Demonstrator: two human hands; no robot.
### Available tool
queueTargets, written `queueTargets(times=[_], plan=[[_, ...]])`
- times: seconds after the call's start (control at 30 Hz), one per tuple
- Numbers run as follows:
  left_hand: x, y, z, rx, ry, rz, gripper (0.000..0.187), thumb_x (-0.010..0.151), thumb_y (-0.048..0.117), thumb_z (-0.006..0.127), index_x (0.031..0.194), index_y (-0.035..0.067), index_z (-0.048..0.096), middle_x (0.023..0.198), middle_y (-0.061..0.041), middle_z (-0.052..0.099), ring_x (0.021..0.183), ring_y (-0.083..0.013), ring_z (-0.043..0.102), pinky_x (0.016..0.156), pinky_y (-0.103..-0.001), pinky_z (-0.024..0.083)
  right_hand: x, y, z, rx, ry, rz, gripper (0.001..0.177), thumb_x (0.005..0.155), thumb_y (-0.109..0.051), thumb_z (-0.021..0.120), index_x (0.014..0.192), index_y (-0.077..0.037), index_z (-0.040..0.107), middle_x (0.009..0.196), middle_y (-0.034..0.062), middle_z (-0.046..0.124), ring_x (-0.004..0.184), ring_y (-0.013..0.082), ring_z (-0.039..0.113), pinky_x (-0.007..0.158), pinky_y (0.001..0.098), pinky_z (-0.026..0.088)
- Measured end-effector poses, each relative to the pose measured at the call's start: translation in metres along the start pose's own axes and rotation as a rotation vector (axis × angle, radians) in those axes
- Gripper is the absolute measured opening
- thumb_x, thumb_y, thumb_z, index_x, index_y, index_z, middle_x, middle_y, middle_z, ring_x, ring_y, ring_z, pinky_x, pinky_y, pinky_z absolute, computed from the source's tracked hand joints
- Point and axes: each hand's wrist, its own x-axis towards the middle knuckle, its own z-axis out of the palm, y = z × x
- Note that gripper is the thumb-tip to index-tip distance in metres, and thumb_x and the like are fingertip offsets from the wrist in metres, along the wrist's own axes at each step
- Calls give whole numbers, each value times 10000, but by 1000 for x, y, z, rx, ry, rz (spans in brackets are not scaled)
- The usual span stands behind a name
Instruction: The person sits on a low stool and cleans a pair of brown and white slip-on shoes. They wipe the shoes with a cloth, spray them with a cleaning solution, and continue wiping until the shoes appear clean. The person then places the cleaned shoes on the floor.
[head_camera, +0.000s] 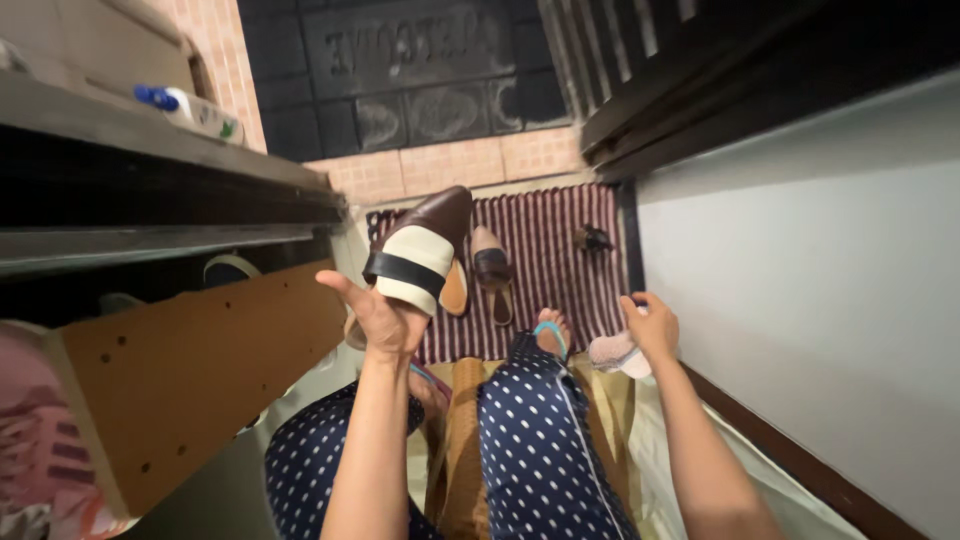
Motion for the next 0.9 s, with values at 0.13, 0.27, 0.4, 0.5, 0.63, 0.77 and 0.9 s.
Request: queueTargets(times=[0.13,0.27,0.4,0.5,0.63,0.77,0.9], plan=[[30,-1,-30,21,84,16,1452,598,1006,450,1534,-98,332,1580,-178,447,1460,-294,444,1241,-443,358,44,2,45,58,4,-150,750,796,-496,816,1400,-106,604,1212,226,701,1100,384,682,935,439,519],[48,-4,-58,-14,144,-16,1454,585,1006,444,1548,-77,331,1576,-169,438,1438,-291,451,1219,-454,369,91,2,95,250,11,-208,958,728,-407,883,1521,-102,440,1392,251,587,1251,371,595,1024,425,470],[58,-16,-81,-16,193,-22,1444,598,1006,442,1539,-87,349,1583,-173,448,1451,-297,457,1229,-446,371,124,4,132,297,52,-218,986,738,-334,936,1539,-107,409,1470,251,506,1325,367,514,1075,429,413],[63,-28,-94,-45,202,-51,1421,604,994,442,1537,-73,348,1582,-164,448,1455,-294,450,1233,-448,369,137,4,153,376,52,-127,753,756,-326,912,1423,-188,592,1339,168,566,1243,318,585,1049,397,479],[65,-41,-111,-79,185,-107,1420,634,994,430,1526,-108,365,1567,-186,463,1440,-298,457,1230,-435,352,153,0,161,267,165,-264,597,812,-291,930,1348,-198,684,1210,143,529,1142,315,568,1019,410,471],[70,-54,-124,-104,163,-140,1411,635,985,427,1531,-103,358,1569,-183,467,1444,-286,464,1236,-439,359,162,-22,159,178,196,-477,522,821,-258,934,1280,-169,701,1197,147,524,1125,325,555,1005,418,477],[80,-69,-134,-102,164,-191,1405,633,987,420,1526,-95,369,1558,-186,476,1431,-291,477,1224,-442,368,154,-52,154,-26,146,-609,369,835,-180,880,1151,-125,698,1250,148,583,1114,389,511,936,454,458]])
